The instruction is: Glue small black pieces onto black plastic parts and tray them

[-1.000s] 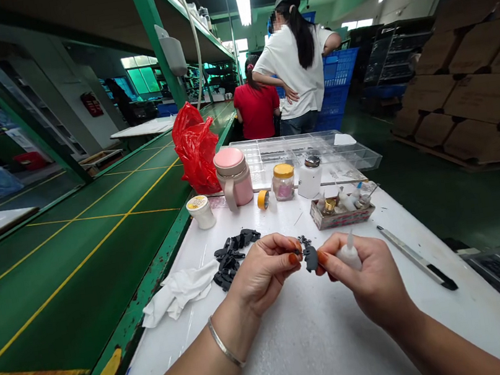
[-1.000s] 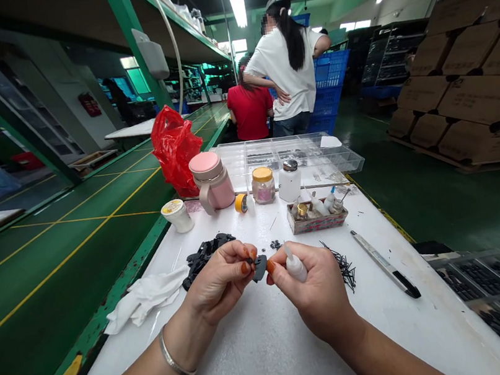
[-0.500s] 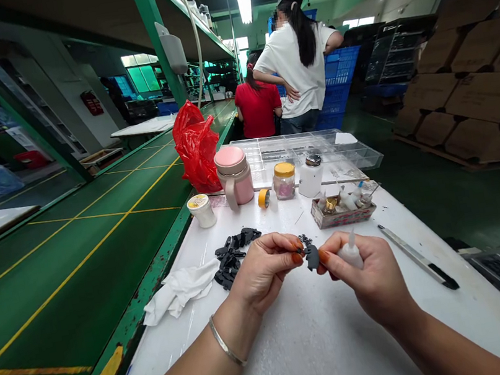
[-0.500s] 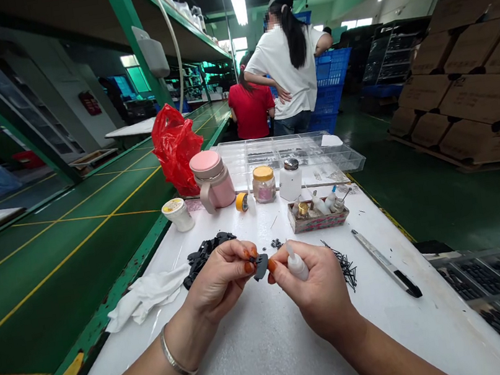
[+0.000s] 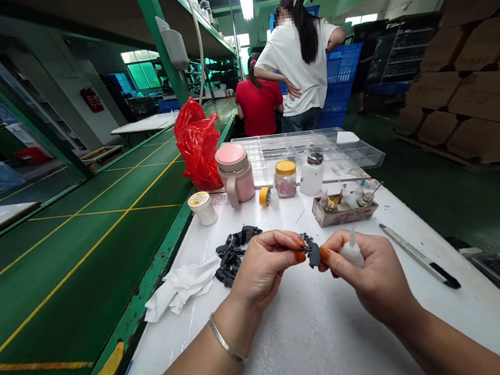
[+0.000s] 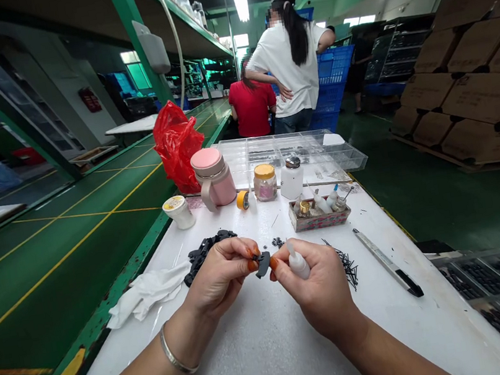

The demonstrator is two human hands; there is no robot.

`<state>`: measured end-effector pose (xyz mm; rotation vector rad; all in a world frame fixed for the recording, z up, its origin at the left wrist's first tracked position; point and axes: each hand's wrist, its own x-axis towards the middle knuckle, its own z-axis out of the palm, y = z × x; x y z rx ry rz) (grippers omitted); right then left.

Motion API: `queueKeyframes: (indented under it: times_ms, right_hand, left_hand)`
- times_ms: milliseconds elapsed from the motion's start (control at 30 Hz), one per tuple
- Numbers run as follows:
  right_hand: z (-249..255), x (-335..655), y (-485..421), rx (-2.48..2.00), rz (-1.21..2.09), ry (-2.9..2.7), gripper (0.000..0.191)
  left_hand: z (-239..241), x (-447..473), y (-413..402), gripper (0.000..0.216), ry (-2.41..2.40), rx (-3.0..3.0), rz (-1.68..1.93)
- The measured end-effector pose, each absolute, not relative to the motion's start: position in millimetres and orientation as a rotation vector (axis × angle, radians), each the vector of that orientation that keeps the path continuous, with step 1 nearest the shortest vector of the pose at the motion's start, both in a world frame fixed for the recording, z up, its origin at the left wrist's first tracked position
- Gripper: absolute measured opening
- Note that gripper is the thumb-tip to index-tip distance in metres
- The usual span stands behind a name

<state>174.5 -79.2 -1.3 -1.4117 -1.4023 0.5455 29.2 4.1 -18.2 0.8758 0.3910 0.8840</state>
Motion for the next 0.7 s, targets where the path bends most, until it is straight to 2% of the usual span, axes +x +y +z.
queueKeyframes:
  times_ms: [467, 700]
  right_hand:
    - [0.7, 173.7, -81.4, -1.423, 0.470, -1.449, 0.021]
    - [-2.9, 169.5, -82.3, -1.384, 0.331, -1.407, 0.018]
  left_hand:
    - [-20.3, 24.1, 5.1, 0.015, 0.482, 1.239, 1.043]
    - [-18.8, 27.0, 0.6, 0.016, 0.465, 1.215, 1.103]
